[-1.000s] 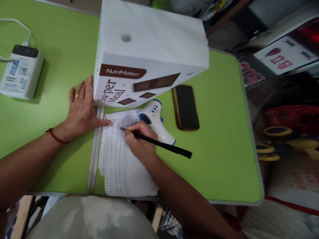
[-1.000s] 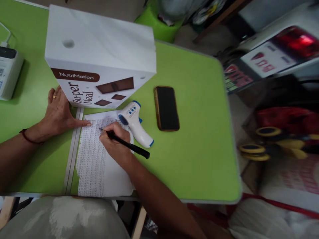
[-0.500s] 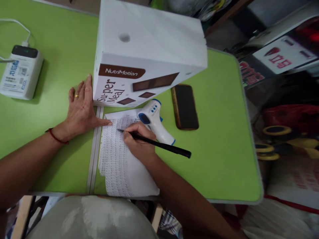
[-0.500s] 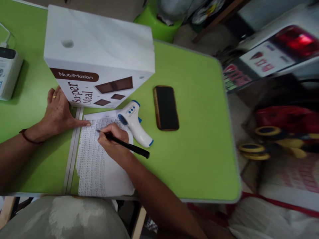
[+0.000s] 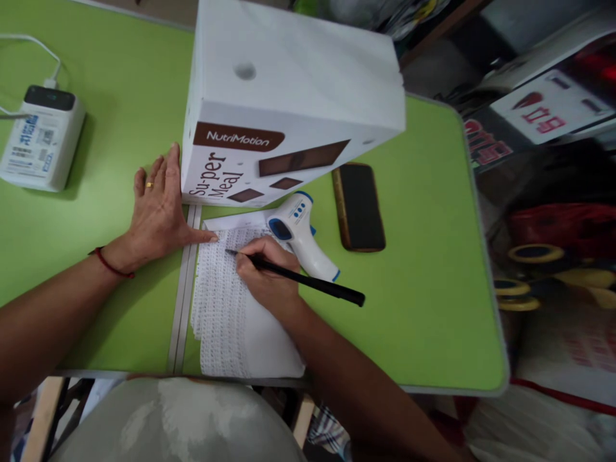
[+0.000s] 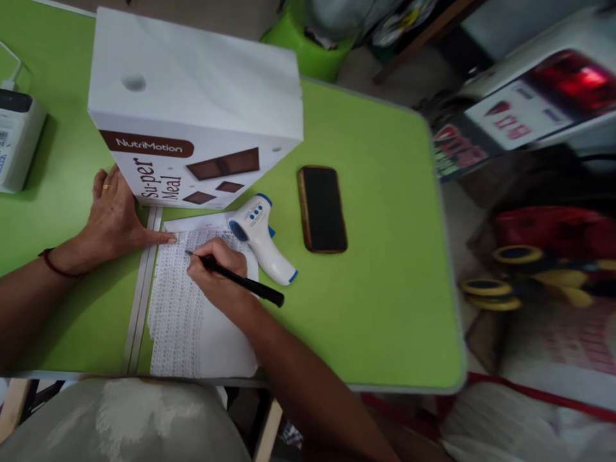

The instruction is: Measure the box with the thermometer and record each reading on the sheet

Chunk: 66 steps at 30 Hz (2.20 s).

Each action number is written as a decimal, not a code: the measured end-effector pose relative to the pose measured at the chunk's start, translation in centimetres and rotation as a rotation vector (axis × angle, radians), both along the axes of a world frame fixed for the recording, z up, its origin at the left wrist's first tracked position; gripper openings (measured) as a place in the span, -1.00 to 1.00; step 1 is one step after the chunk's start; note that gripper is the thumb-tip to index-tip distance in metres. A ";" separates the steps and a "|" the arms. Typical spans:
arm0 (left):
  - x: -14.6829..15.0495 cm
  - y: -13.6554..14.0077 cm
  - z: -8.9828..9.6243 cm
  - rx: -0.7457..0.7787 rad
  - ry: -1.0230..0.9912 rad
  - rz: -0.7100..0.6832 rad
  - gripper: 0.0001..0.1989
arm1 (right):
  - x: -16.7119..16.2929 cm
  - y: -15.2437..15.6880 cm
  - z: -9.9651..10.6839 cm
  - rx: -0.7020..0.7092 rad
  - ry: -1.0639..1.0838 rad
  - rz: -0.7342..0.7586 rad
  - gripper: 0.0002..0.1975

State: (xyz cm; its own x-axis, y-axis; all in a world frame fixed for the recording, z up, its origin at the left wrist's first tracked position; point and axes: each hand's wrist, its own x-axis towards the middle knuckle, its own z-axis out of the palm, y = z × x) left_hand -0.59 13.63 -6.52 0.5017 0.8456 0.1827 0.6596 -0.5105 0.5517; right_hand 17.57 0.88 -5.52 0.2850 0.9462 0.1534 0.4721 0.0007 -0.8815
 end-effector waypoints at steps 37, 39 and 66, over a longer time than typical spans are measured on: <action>-0.1 0.1 -0.3 0.014 0.024 -0.007 0.45 | 0.3 -0.1 -0.2 0.101 -0.052 -0.013 -0.89; -0.1 0.2 -0.2 0.012 0.028 -0.006 0.45 | 0.3 -0.1 -0.2 0.092 -0.058 -0.030 -0.89; 0.0 0.1 0.2 -0.022 0.008 -0.005 0.41 | 0.3 -0.2 -0.4 0.094 -0.013 0.009 -0.89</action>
